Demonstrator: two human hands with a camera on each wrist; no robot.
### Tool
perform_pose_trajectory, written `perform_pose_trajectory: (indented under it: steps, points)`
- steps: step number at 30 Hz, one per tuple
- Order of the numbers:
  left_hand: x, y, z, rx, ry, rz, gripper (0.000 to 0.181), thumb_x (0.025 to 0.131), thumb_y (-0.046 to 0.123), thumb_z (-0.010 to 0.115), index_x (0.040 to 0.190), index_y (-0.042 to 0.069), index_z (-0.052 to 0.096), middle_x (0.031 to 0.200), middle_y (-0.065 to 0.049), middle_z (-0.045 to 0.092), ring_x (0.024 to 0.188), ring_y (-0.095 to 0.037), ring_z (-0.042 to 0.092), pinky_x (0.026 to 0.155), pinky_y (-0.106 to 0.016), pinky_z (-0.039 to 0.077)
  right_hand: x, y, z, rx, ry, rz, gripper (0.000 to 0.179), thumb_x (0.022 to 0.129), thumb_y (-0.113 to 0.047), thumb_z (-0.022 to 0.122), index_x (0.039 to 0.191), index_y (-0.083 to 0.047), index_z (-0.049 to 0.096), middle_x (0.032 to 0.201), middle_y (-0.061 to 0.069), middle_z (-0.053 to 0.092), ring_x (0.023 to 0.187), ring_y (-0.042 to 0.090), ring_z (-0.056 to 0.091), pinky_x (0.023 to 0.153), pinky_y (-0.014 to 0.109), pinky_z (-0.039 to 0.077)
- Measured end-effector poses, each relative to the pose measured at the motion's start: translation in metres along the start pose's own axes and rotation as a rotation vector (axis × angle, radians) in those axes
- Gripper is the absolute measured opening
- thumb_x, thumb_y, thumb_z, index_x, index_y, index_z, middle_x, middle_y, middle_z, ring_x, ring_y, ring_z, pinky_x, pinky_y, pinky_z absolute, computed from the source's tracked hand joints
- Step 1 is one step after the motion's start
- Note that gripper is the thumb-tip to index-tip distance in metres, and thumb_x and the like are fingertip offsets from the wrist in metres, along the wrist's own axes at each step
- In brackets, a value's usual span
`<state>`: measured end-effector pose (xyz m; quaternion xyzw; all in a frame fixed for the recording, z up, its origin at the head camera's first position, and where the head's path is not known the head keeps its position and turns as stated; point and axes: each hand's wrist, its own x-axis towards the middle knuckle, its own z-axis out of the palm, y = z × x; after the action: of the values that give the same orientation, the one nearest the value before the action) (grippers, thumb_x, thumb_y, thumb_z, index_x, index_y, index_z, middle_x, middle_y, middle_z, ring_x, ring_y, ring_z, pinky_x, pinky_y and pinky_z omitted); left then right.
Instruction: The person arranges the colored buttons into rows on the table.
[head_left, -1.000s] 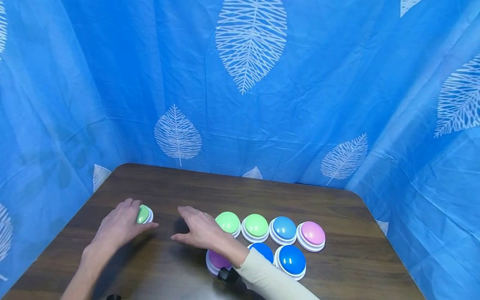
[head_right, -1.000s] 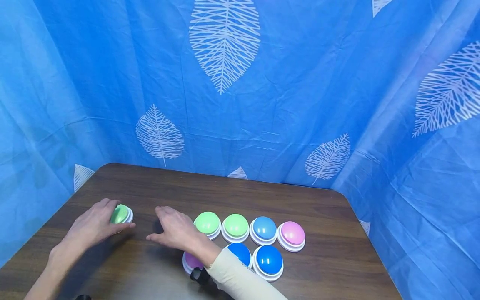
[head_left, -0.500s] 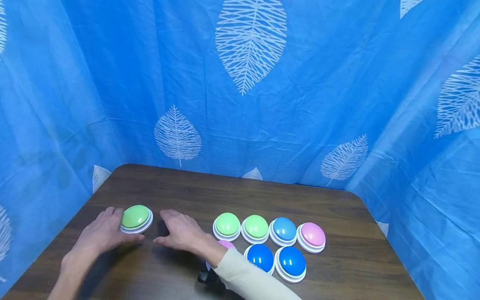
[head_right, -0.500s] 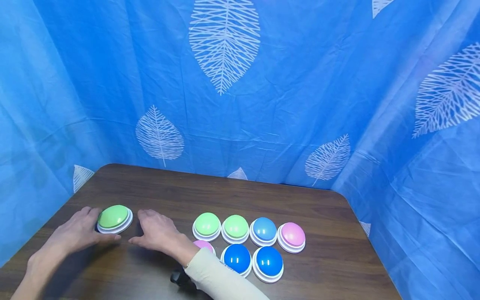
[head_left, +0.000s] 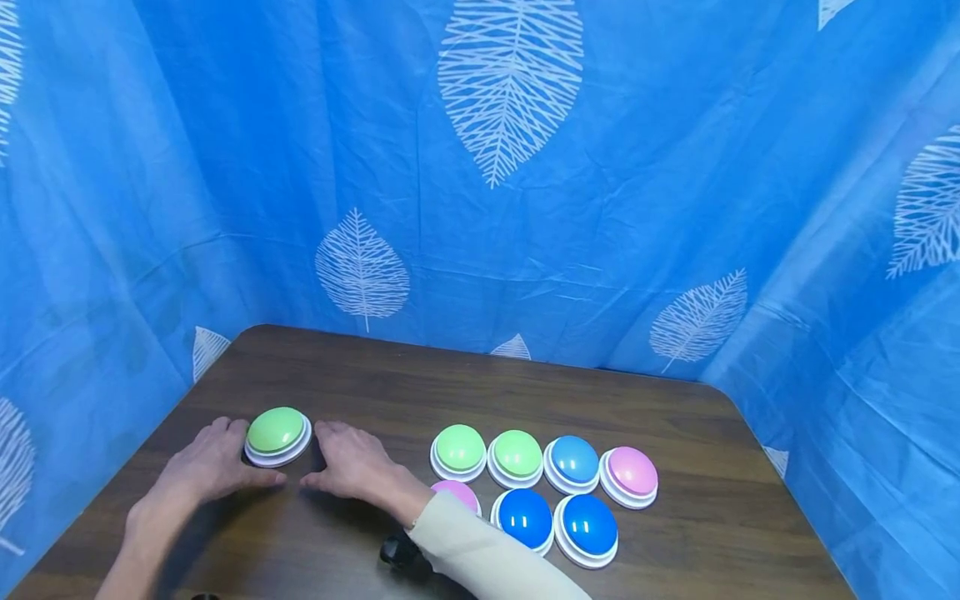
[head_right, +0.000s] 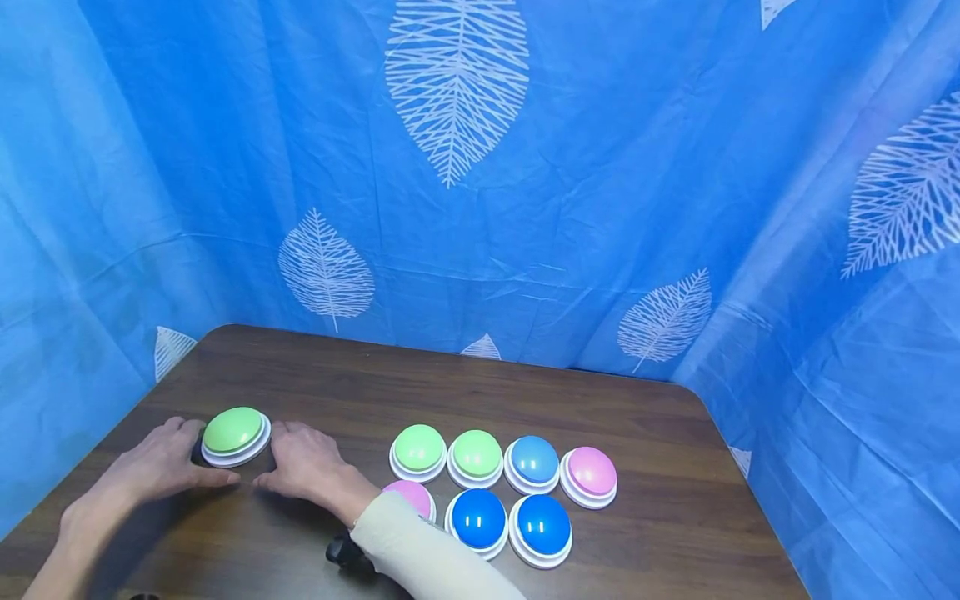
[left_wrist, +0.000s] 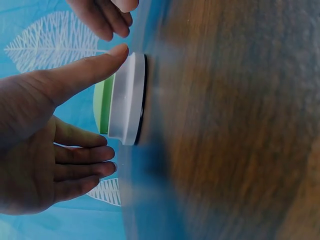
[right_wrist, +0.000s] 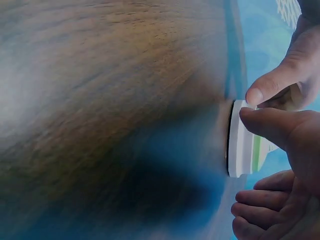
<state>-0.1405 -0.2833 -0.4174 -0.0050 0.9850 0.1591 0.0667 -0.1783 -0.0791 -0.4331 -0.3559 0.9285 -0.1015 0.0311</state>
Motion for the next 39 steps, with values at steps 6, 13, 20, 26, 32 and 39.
perform_pose_trajectory:
  steps: [6, 13, 20, 26, 32, 39]
  points:
    - [0.004, -0.006, 0.002, -0.022, 0.035, 0.036, 0.101, 0.067, 0.056, 0.085, 0.115, -0.024, 0.048, 0.104, -0.035, 0.051, 0.098, -0.05, 0.053, 0.078, -0.064, 0.047, 0.014, -0.007, 0.003, -0.044, -0.008, 0.022, 0.065, 0.081, -0.052, 0.077, 0.13, -0.014, 0.057, 0.121, -0.006, 0.063, 0.107, 0.004, 0.059, 0.083, 0.02, 0.05]
    - [0.007, -0.008, 0.005, -0.06, 0.061, 0.066, 0.098, 0.068, 0.051, 0.087, 0.118, -0.023, 0.048, 0.107, -0.035, 0.051, 0.1, -0.049, 0.052, 0.083, -0.063, 0.045, 0.023, -0.012, 0.006, -0.026, -0.035, 0.088, 0.065, 0.081, -0.05, 0.079, 0.13, -0.015, 0.056, 0.121, -0.007, 0.062, 0.106, 0.004, 0.059, 0.083, 0.02, 0.049]
    - [0.009, -0.011, 0.005, -0.103, 0.053, 0.071, 0.094, 0.069, 0.049, 0.087, 0.12, -0.021, 0.049, 0.11, -0.033, 0.052, 0.102, -0.047, 0.052, 0.083, -0.063, 0.045, 0.026, -0.016, 0.012, 0.019, -0.003, 0.13, 0.071, 0.081, -0.047, 0.08, 0.138, -0.013, 0.052, 0.13, -0.005, 0.059, 0.113, 0.007, 0.058, 0.087, 0.022, 0.049]
    - [0.011, -0.015, 0.007, -0.115, 0.068, 0.092, 0.089, 0.068, 0.045, 0.088, 0.116, -0.02, 0.051, 0.106, -0.031, 0.054, 0.099, -0.046, 0.054, 0.081, -0.061, 0.046, 0.031, -0.017, 0.016, 0.022, 0.034, 0.118, 0.073, 0.083, -0.047, 0.078, 0.139, -0.011, 0.05, 0.129, -0.002, 0.06, 0.112, 0.007, 0.058, 0.086, 0.021, 0.049]
    - [0.012, -0.016, 0.011, -0.13, 0.1, 0.132, 0.084, 0.067, 0.041, 0.09, 0.112, -0.02, 0.054, 0.101, -0.027, 0.057, 0.096, -0.043, 0.055, 0.082, -0.059, 0.046, 0.034, -0.019, 0.02, 0.053, 0.057, 0.118, 0.078, 0.085, -0.044, 0.077, 0.145, -0.007, 0.043, 0.135, 0.001, 0.056, 0.118, 0.007, 0.055, 0.09, 0.02, 0.048]
    - [0.011, -0.017, 0.011, -0.146, 0.088, 0.103, 0.083, 0.07, 0.042, 0.088, 0.115, -0.019, 0.054, 0.103, -0.026, 0.057, 0.098, -0.042, 0.054, 0.084, -0.06, 0.045, 0.037, -0.019, 0.022, 0.111, 0.074, 0.136, 0.061, 0.084, -0.038, 0.08, 0.133, -0.012, 0.053, 0.119, -0.005, 0.062, 0.103, 0.005, 0.06, 0.082, 0.02, 0.049]
